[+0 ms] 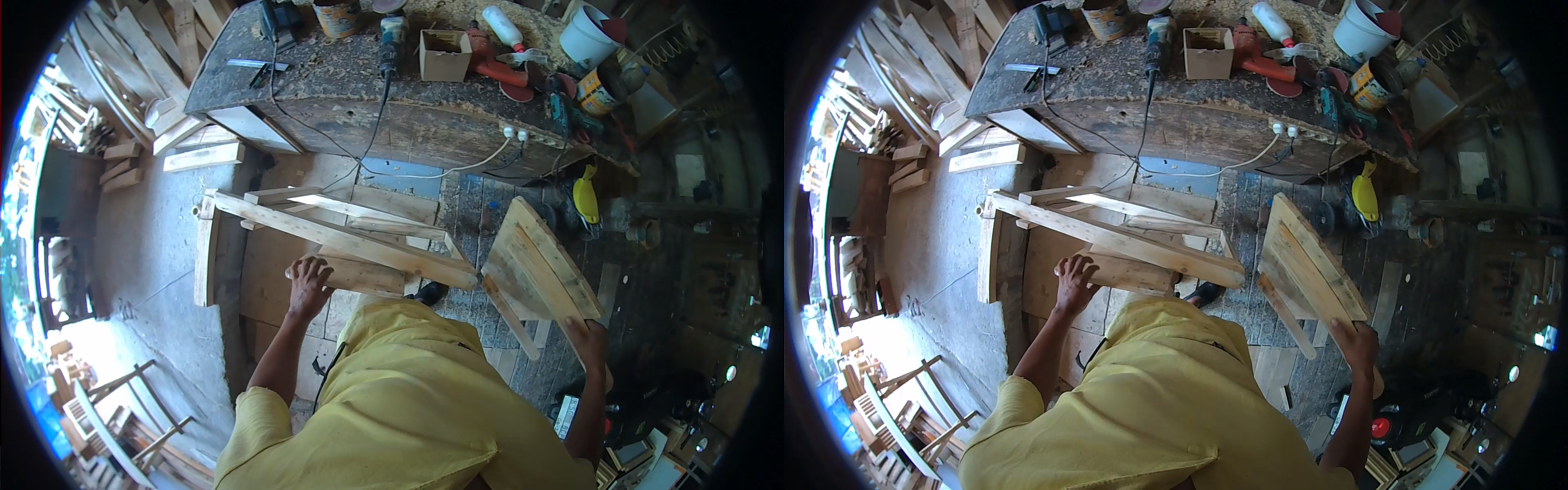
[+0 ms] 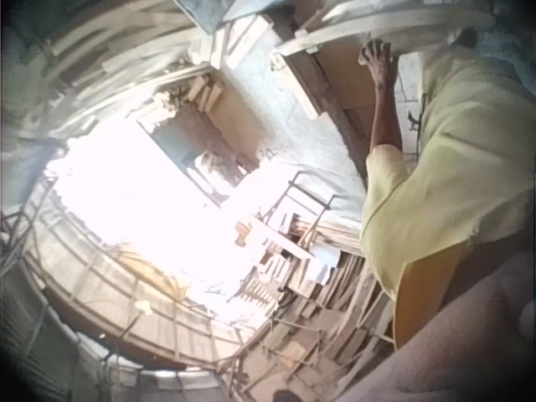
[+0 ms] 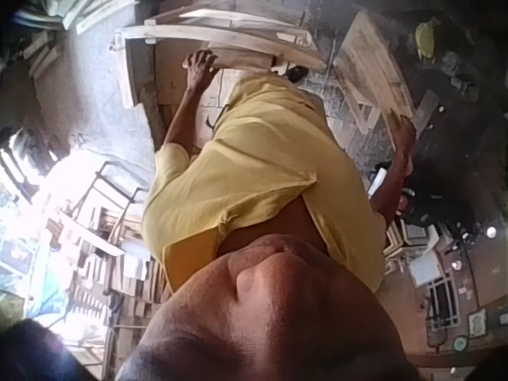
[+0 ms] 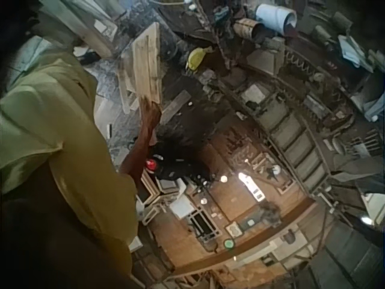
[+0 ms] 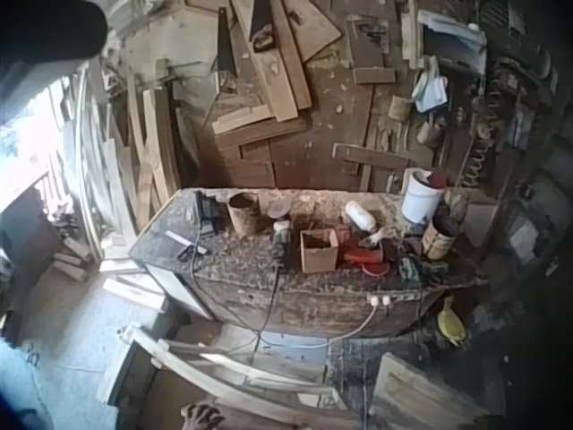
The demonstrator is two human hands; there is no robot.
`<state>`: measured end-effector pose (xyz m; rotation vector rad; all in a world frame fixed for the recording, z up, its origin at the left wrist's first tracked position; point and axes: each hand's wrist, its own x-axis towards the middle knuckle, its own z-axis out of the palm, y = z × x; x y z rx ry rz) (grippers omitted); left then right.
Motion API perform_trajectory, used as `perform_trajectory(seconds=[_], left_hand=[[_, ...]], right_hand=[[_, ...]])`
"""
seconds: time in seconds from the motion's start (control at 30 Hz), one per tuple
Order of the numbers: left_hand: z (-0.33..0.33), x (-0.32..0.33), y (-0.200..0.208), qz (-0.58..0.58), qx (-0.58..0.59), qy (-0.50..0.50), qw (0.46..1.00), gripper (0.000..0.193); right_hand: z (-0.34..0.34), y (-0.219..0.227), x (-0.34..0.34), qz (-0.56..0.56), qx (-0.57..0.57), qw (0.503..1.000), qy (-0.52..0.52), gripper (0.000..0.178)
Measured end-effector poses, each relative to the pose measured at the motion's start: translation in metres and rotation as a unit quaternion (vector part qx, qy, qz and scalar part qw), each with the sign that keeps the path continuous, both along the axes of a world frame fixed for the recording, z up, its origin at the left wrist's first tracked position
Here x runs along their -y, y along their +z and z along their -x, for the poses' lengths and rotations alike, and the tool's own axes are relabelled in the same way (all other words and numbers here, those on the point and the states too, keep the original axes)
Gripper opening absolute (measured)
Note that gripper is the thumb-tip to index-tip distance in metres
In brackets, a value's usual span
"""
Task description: The person assembles a wooden structure by drilling holes into a curved wooden support piece and then attaching it to other wooden planks using a power drill.
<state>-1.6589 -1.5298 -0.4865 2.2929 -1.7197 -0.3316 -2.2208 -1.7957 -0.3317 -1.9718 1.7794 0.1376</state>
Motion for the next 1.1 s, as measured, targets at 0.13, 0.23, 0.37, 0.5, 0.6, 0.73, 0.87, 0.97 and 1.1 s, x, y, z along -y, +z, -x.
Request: perform_trajectory(seconds=[0.13,0.23,0.37,0.5,0.6,0.73,0.87,0.97,1.1], left_hand=[[0.013,-0.022,-0.017,0.005,-0.009,-0.01,1.0,0.033],[0.017,-0.031,-0.021,0.001,-0.019,-0.009,1.0,0.031],[0.023,-0.033,-0.023,-0.002,-0.036,0.033,0.999,0.033],[0.024,-0.033,-0.025,-0.009,-0.042,0.061,0.997,0.039],[0.022,-0.03,-0.023,-0.043,-0.036,0.083,0.995,0.043],[0.011,-0.021,-0.007,-0.106,-0.029,0.103,0.989,0.057],[0.001,-0.017,0.009,-0.173,-0.064,0.086,0.979,0.063],[-0.011,-0.016,0.014,-0.153,-0.131,0.09,0.975,0.062],[-0.034,-0.008,0.018,-0.047,-0.16,0.186,0.968,0.053]], right_hand=[[-0.043,0.0,0.014,0.027,-0.045,0.998,0.032,0.059],[-0.072,-0.008,0.022,0.063,-0.021,0.996,0.064,0.063],[-0.092,-0.055,0.044,0.105,0.0,0.99,0.094,0.073],[-0.157,-0.08,0.063,0.107,0.012,0.985,0.132,0.077],[-0.206,-0.111,0.077,0.134,0.002,0.975,0.175,0.078],[-0.275,-0.15,0.083,0.098,0.056,0.974,0.197,0.078],[-0.32,-0.192,0.081,0.102,0.058,0.964,0.238,0.076],[-0.346,-0.214,0.066,0.099,0.072,0.959,0.255,0.076],[-0.364,-0.241,0.038,0.049,0.147,0.954,0.257,0.075]])
